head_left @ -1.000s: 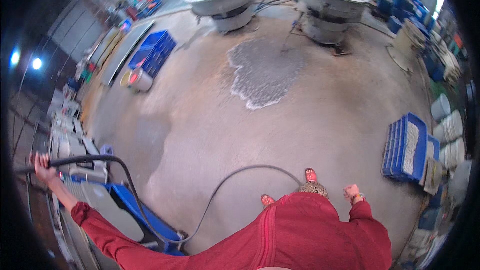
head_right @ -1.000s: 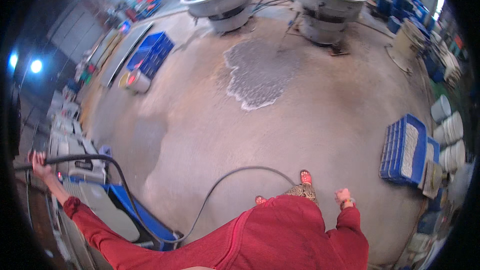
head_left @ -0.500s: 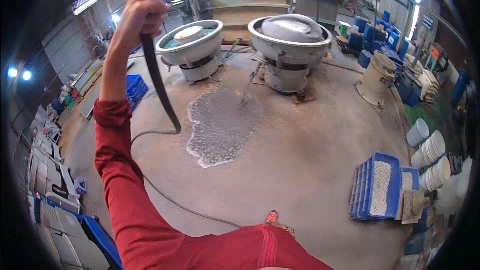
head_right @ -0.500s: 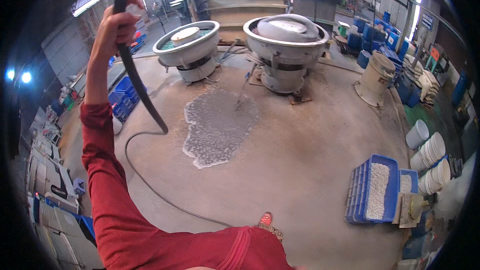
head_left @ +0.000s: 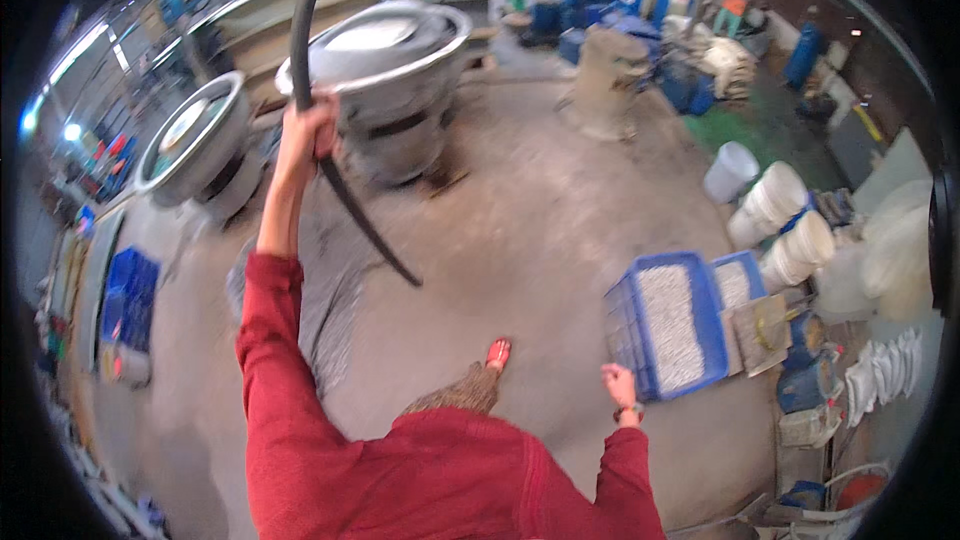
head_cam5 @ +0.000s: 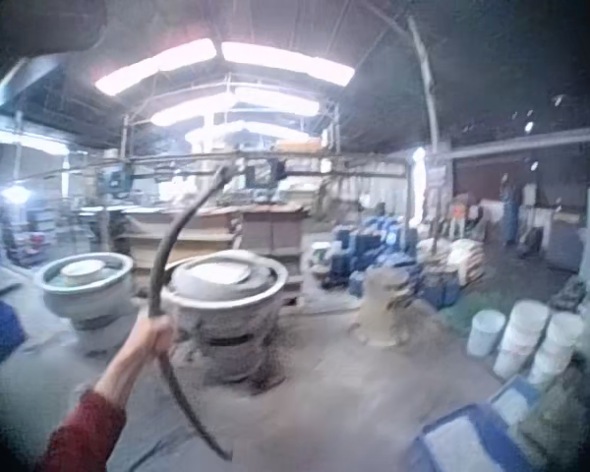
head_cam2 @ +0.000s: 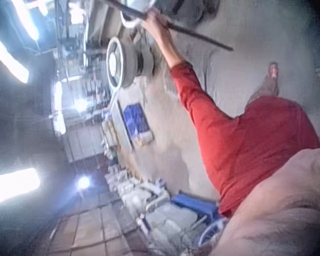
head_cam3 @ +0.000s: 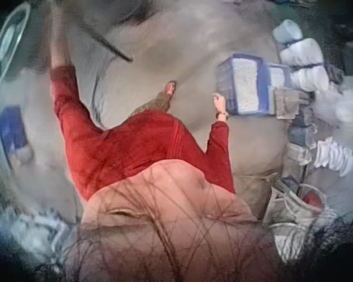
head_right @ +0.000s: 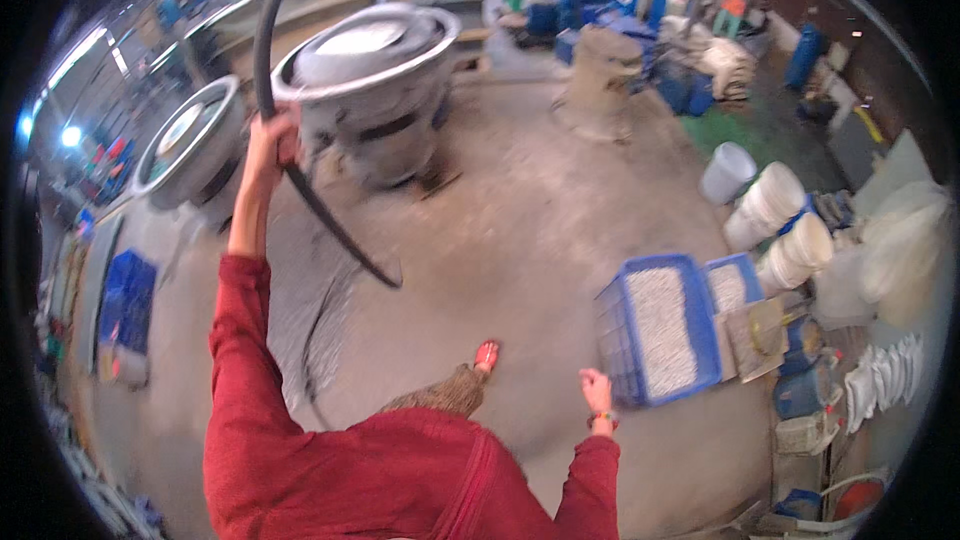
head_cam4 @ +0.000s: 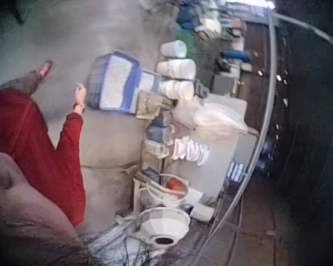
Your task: The person uses a hose to spray water into a rotating drum filled with colorful beads, rinsing them while the drum spins. Another person scoops beads from the drum into buckets. The person continues rinsing the drum and floor area.
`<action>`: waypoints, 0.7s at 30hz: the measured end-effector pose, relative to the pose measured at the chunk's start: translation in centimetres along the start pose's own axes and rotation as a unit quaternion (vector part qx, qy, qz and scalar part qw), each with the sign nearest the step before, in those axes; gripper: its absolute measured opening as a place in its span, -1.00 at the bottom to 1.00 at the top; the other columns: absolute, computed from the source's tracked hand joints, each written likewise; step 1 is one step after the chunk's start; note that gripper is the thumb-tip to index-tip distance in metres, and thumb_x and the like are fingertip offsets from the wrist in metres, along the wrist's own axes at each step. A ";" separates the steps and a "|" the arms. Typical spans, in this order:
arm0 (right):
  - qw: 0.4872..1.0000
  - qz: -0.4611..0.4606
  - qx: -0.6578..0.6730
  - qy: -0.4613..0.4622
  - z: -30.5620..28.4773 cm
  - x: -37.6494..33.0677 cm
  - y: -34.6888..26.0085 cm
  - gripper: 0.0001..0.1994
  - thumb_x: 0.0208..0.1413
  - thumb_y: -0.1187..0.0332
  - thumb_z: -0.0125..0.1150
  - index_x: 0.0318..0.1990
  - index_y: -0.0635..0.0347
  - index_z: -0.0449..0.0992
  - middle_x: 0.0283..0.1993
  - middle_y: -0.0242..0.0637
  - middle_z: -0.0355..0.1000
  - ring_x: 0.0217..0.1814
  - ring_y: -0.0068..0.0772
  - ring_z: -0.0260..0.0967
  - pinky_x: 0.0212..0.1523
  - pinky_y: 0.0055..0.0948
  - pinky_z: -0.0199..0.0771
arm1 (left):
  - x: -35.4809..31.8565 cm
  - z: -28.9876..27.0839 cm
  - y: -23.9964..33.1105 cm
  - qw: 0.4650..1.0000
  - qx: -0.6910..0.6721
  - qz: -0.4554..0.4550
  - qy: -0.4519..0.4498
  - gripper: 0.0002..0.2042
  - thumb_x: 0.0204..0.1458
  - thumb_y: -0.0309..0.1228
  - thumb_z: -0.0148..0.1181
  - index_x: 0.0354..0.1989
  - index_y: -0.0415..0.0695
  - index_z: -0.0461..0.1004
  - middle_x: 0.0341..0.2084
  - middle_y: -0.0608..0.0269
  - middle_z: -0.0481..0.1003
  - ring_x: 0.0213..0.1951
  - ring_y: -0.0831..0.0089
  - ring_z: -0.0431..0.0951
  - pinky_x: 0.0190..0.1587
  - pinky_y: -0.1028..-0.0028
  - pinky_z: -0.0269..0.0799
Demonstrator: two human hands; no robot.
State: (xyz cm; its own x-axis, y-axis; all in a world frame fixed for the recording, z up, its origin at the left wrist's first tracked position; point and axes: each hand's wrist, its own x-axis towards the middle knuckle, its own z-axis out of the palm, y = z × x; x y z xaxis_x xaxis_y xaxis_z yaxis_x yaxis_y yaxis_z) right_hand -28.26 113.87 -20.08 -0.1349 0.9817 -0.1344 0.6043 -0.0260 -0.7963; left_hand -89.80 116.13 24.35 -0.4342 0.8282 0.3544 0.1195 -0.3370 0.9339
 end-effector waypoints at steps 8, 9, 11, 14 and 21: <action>0.869 0.320 0.227 0.303 -11.9 0.4 15.2 -0.80 0.09 0.27 -0.03 -0.41 0.19 0.43 -0.53 -0.24 0.35 -0.56 -0.34 0.29 -0.56 -0.31 0.30 | 22.1 19.8 -22.2 0.926 -0.324 -0.193 -0.020 -0.90 -0.01 -0.39 0.12 -0.41 -0.04 0.31 -0.81 0.59 0.05 -0.79 0.75 0.05 -0.75 0.66 -0.03; 0.828 0.384 0.259 0.315 -12.0 -1.7 15.2 -0.75 0.11 0.27 -0.09 -0.23 0.23 0.45 -0.34 -0.11 0.44 -0.34 -0.27 0.39 -0.36 -0.27 0.43 | 24.0 23.4 -24.1 0.917 -0.338 -0.210 -0.001 -0.90 -0.02 -0.41 0.13 -0.41 -0.03 0.31 -0.82 0.59 0.05 -0.80 0.75 0.05 -0.76 0.66 -0.03; 0.780 0.471 0.279 0.302 -11.7 2.6 13.5 -0.74 0.12 0.27 -0.09 -0.19 0.25 0.43 -0.29 -0.10 0.43 -0.29 -0.25 0.37 -0.31 -0.26 0.41 | 27.7 29.4 -27.1 0.915 -0.352 -0.194 0.012 -0.88 -0.03 -0.43 0.15 -0.34 -0.09 0.35 -0.82 0.56 0.08 -0.82 0.72 0.05 -0.78 0.65 -0.01; 0.771 0.504 0.279 0.274 -12.1 15.0 10.9 -0.72 0.12 0.28 -0.09 -0.13 0.28 0.39 -0.22 -0.08 0.40 -0.21 -0.22 0.35 -0.23 -0.26 0.37 | 32.3 37.3 -28.6 0.932 -0.316 -0.169 0.057 -0.84 -0.03 -0.42 0.15 -0.29 -0.14 0.36 -0.82 0.55 0.09 -0.82 0.72 0.06 -0.78 0.65 0.01; 0.844 0.425 0.239 0.222 -15.6 44.4 10.4 -0.65 0.14 0.29 -0.09 0.00 0.34 0.30 -0.05 -0.03 0.33 -0.03 -0.15 0.28 -0.05 -0.24 0.30 | 48.1 47.2 -28.5 0.962 -0.257 -0.064 0.069 -0.87 0.00 -0.45 0.13 -0.30 -0.19 0.38 -0.82 0.54 0.13 -0.82 0.73 0.07 -0.77 0.65 0.02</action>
State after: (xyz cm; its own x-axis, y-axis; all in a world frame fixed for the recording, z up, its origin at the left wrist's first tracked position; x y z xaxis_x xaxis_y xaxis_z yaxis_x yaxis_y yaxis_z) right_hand -15.72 160.15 -25.09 0.5609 0.5406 -0.6270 -0.0652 -0.7261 -0.6845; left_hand -71.89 186.71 16.96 -0.5353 0.8216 0.1959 -0.3849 -0.4437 0.8093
